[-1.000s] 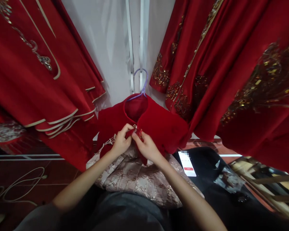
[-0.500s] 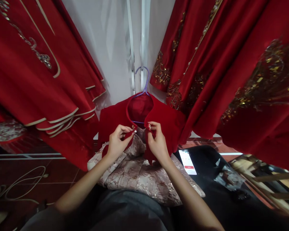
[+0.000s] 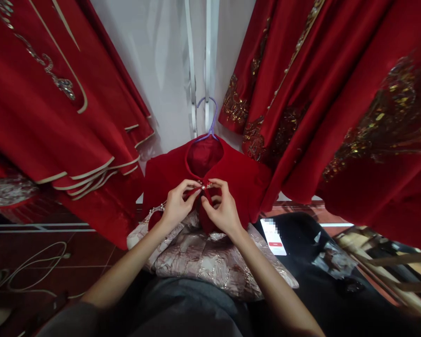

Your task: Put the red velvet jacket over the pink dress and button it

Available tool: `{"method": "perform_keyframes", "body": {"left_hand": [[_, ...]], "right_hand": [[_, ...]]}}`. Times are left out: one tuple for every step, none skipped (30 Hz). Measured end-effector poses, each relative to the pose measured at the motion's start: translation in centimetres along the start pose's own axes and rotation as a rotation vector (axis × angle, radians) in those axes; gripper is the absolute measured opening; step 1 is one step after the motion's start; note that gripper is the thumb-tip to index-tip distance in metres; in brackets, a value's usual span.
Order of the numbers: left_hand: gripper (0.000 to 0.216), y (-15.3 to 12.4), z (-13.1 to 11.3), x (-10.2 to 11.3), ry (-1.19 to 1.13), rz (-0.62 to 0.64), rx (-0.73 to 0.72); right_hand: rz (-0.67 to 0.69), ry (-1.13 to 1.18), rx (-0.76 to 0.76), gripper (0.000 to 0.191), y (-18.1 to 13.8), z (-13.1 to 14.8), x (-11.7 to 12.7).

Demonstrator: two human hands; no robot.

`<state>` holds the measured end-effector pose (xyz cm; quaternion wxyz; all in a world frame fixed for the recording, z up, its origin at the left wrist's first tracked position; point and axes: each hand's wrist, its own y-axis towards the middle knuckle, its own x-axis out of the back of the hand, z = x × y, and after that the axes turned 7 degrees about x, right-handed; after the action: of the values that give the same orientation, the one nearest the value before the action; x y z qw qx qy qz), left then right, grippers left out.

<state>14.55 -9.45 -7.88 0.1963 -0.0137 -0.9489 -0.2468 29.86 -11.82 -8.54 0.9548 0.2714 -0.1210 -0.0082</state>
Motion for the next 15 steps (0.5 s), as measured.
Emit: {"method": "perform_keyframes", "body": {"left_hand": [[0.016,0.1,0.0,0.1,0.018,0.018,-0.004],[0.017,0.3,0.0,0.3,0.036,0.036,-0.010],[0.018,0.4,0.0,0.4,0.052,0.054,-0.019],[0.018,0.6,-0.2,0.5,0.066,0.071,-0.028],[0.017,0.7,-0.3,0.7,0.078,0.090,-0.040],[0.017,0.9,-0.6,0.8,0.090,0.111,-0.054],[0.016,1.0,-0.8,0.9,0.103,0.133,-0.070],[0.014,1.1,-1.1,1.0,0.118,0.155,-0.088],[0.013,1.2,-1.4,1.1,0.130,0.175,-0.105],[0.012,1.3,-1.6,1.2,0.140,0.191,-0.118],[0.011,1.4,-1.8,1.2,0.146,0.199,-0.126],[0.011,1.4,-2.0,1.2,0.151,0.203,-0.130],[0.012,1.5,-2.1,1.2,0.159,0.204,-0.133],[0.013,1.6,-2.2,1.1,0.171,0.204,-0.137],[0.013,1.6,-2.3,1.1,0.190,0.202,-0.142]], "right_hand": [[0.004,0.004,0.004,0.045,0.0,0.0,0.0],[0.005,0.012,0.006,0.043,0.0,0.1,0.1],[0.004,0.026,0.004,0.040,0.0,0.1,0.1],[0.002,0.045,-0.001,0.038,0.1,0.0,0.2],[-0.002,0.068,-0.006,0.035,0.1,0.0,0.3],[-0.008,0.090,-0.010,0.033,0.2,-0.1,0.4],[-0.019,0.106,-0.010,0.032,0.3,-0.1,0.5],[-0.036,0.116,-0.007,0.031,0.3,-0.2,0.6],[-0.056,0.118,-0.002,0.030,0.4,-0.2,0.7],[-0.077,0.114,0.005,0.028,0.4,-0.2,0.7],[-0.096,0.107,0.011,0.027,0.4,-0.3,0.8],[-0.111,0.101,0.015,0.027,0.4,-0.3,0.8],[-0.125,0.098,0.018,0.027,0.4,-0.3,0.8],[-0.141,0.100,0.020,0.028,0.3,-0.3,0.8],[-0.159,0.106,0.020,0.029,0.3,-0.3,0.7]]}}
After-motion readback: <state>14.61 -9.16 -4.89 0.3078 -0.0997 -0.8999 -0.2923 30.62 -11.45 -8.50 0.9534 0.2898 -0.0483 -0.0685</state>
